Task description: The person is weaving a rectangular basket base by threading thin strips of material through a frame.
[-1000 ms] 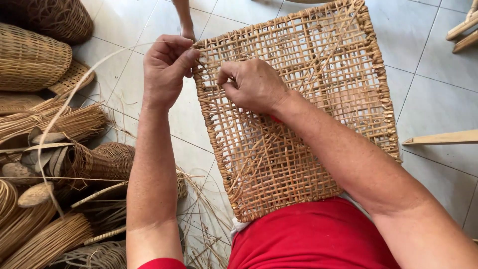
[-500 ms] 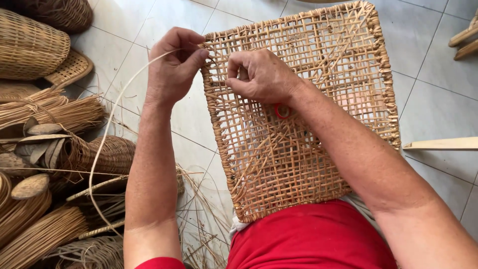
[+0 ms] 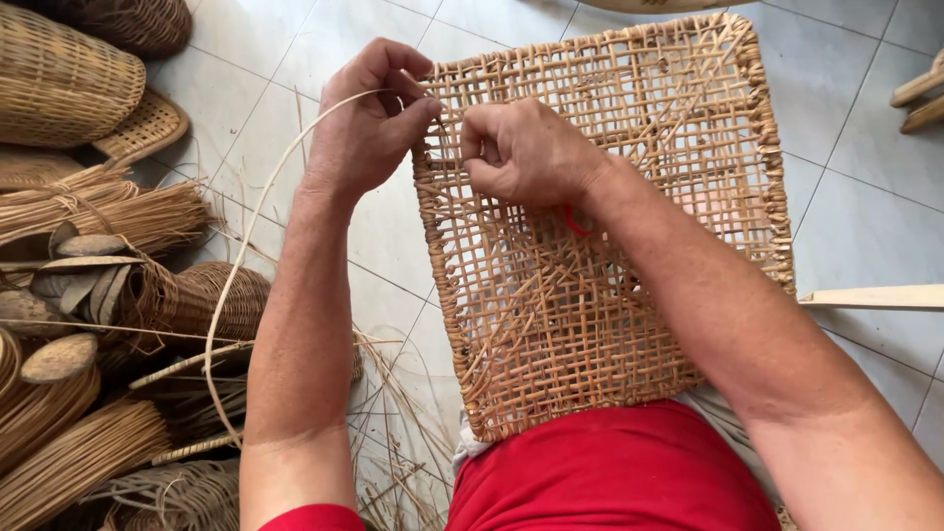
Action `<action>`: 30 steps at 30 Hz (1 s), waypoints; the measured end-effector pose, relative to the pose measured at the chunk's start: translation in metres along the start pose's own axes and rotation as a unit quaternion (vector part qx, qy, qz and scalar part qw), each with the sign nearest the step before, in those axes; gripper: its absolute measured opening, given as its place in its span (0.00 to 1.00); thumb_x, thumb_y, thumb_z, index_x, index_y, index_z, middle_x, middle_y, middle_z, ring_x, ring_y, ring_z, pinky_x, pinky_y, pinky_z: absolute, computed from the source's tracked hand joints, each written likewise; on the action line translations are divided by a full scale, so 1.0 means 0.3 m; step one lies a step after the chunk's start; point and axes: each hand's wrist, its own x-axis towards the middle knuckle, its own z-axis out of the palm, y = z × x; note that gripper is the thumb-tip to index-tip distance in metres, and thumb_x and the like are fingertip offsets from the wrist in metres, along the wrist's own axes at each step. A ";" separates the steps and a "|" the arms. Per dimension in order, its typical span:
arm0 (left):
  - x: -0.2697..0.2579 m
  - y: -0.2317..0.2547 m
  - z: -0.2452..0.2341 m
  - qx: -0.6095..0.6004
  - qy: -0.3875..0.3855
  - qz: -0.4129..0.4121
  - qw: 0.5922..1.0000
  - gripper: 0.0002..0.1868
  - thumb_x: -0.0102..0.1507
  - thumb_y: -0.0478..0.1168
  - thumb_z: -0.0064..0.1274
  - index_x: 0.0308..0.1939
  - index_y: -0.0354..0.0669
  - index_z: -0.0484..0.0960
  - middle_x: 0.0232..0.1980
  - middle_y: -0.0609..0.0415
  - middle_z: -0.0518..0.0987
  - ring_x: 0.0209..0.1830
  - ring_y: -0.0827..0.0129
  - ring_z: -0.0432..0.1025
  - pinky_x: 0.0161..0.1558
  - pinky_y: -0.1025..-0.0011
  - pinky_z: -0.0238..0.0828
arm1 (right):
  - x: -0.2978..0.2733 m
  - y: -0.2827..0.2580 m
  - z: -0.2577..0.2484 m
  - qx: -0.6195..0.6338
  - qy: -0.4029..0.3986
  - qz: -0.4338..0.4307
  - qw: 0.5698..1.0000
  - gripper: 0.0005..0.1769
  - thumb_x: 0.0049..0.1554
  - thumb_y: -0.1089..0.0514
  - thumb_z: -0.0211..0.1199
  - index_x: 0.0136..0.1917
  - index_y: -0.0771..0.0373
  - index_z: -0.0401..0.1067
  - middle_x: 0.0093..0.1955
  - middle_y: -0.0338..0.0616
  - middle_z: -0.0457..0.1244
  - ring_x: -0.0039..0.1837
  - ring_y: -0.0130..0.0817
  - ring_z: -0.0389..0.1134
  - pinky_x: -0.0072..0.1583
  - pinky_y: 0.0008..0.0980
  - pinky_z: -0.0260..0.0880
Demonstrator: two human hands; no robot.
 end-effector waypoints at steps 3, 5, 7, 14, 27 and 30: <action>0.008 -0.005 0.002 0.081 0.001 0.025 0.996 0.17 0.63 0.25 0.65 0.52 0.40 0.79 0.34 0.58 0.76 0.25 0.80 0.68 0.20 0.82 0.65 | 0.020 -0.018 -0.009 -0.068 -0.036 0.043 0.996 0.11 0.59 0.62 0.71 0.40 0.56 0.70 0.34 0.37 0.65 0.31 0.24 0.63 0.31 0.23 0.68; 0.002 0.006 -0.007 0.035 -0.008 0.014 0.999 0.16 0.64 0.24 0.63 0.53 0.39 0.79 0.34 0.58 0.76 0.26 0.80 0.67 0.23 0.83 0.65 | 0.009 0.004 -0.004 -0.040 -0.015 0.020 0.999 0.13 0.61 0.63 0.69 0.38 0.56 0.68 0.32 0.36 0.63 0.29 0.24 0.60 0.29 0.23 0.64; 0.000 0.000 -0.019 -0.011 -0.017 0.003 1.000 0.15 0.65 0.24 0.61 0.54 0.38 0.79 0.35 0.58 0.75 0.28 0.81 0.66 0.26 0.83 0.64 | -0.003 0.028 0.001 -0.011 0.005 -0.005 1.000 0.15 0.63 0.64 0.68 0.37 0.57 0.66 0.29 0.35 0.60 0.27 0.23 0.57 0.26 0.23 0.60; 0.000 -0.018 -0.026 -0.064 -0.022 0.015 0.998 0.17 0.65 0.22 0.62 0.55 0.38 0.77 0.35 0.57 0.75 0.32 0.77 0.72 0.34 0.80 0.75 | -0.017 0.012 0.005 0.031 0.064 -0.025 0.997 0.09 0.59 0.65 0.71 0.44 0.60 0.70 0.32 0.35 0.60 0.30 0.22 0.57 0.28 0.21 0.58; 0.016 -0.002 -0.012 -0.020 -0.020 -0.040 0.999 0.14 0.63 0.24 0.64 0.49 0.39 0.79 0.31 0.62 0.73 0.28 0.81 0.67 0.28 0.83 0.70 | -0.011 -0.005 0.002 -0.010 -0.011 -0.004 1.000 0.09 0.56 0.72 0.61 0.38 0.60 0.70 0.28 0.34 0.62 0.26 0.22 0.57 0.26 0.20 0.57; 0.011 -0.013 -0.018 -0.048 -0.033 -0.032 0.998 0.14 0.64 0.24 0.63 0.49 0.38 0.79 0.32 0.62 0.73 0.29 0.83 0.65 0.30 0.84 0.67 | -0.024 -0.014 -0.027 0.126 -0.022 0.086 0.988 0.10 0.56 0.66 0.65 0.37 0.56 0.68 0.29 0.32 0.59 0.29 0.22 0.58 0.30 0.21 0.60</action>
